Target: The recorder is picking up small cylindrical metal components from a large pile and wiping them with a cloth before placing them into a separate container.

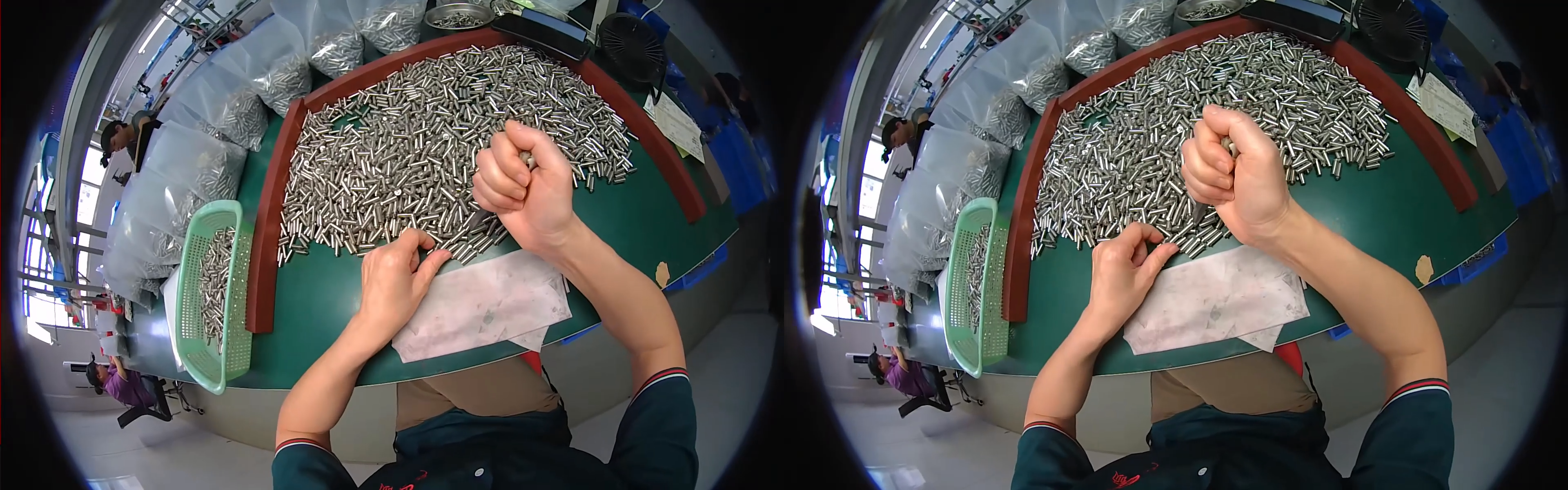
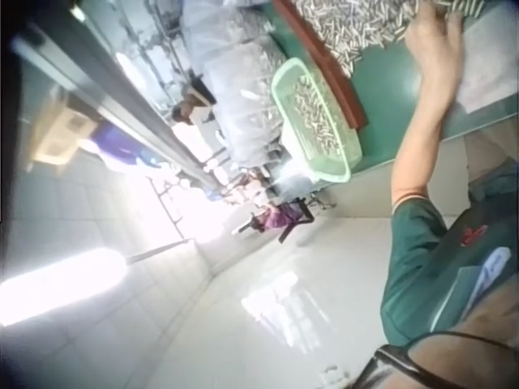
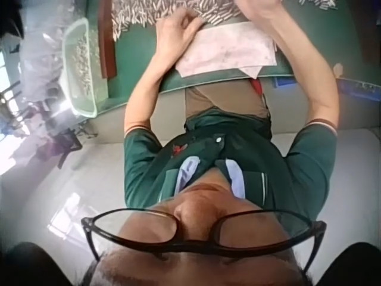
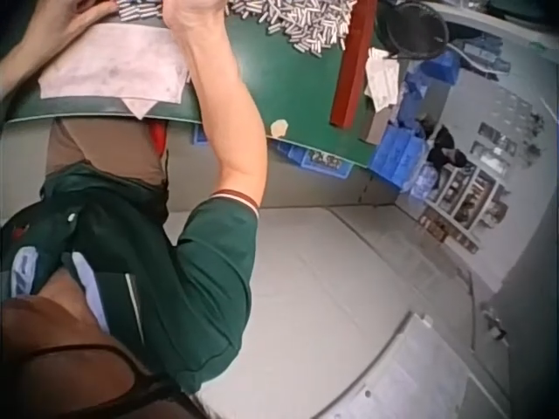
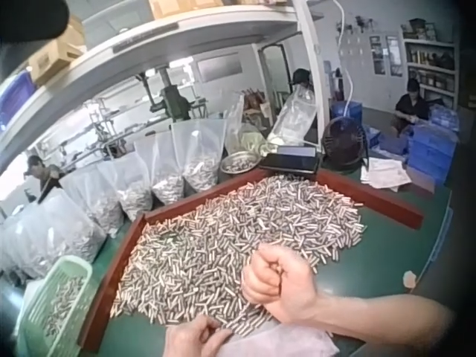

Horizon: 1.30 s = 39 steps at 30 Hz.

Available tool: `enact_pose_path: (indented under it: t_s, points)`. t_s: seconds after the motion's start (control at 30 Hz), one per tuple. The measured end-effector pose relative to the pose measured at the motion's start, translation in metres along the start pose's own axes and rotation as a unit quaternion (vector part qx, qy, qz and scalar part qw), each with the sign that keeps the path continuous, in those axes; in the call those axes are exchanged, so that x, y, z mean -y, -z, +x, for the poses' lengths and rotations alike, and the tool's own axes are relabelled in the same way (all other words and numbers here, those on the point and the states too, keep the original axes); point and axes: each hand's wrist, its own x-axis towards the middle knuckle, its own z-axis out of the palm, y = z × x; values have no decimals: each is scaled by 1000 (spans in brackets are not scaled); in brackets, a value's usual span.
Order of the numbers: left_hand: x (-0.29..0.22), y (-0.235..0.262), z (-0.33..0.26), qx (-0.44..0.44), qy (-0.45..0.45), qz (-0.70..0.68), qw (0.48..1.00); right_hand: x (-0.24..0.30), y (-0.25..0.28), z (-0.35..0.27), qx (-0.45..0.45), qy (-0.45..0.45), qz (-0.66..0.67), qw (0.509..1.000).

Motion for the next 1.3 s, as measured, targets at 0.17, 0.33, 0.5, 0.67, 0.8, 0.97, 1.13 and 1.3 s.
enact_pose_path:
  t_s: [0.17, 0.33, 0.5, 0.67, 0.8, 0.97, 1.13, 1.3]
  points:
    - [-7, 10, -9, 24, -43, -175, 983, -2, -6, -15, 19, -15, 6, 1000]
    - [-4, 9, -15, 97, -104, -151, 978, -7, -9, -25, 44, -47, 29, 998]
    - [-4, 11, -18, 83, -64, -86, 991, -22, -8, -33, 23, -61, -4, 998]
    - [-5, 3, -19, 46, -90, -71, 992, -30, -7, -35, -10, -52, 15, 998]
    - [-5, 1, -20, 41, -82, -77, 993, -35, -8, -37, -19, -51, 21, 998]
    - [-5, 0, -21, 40, -79, -80, 993, -37, -10, -40, -16, -36, 0, 999]
    - [-5, 0, -21, 41, -77, -82, 993, -37, -11, -40, -26, -39, 1, 999]
    - [-4, 1, -22, 42, -75, -78, 993, -39, -11, -39, -23, -36, 2, 999]
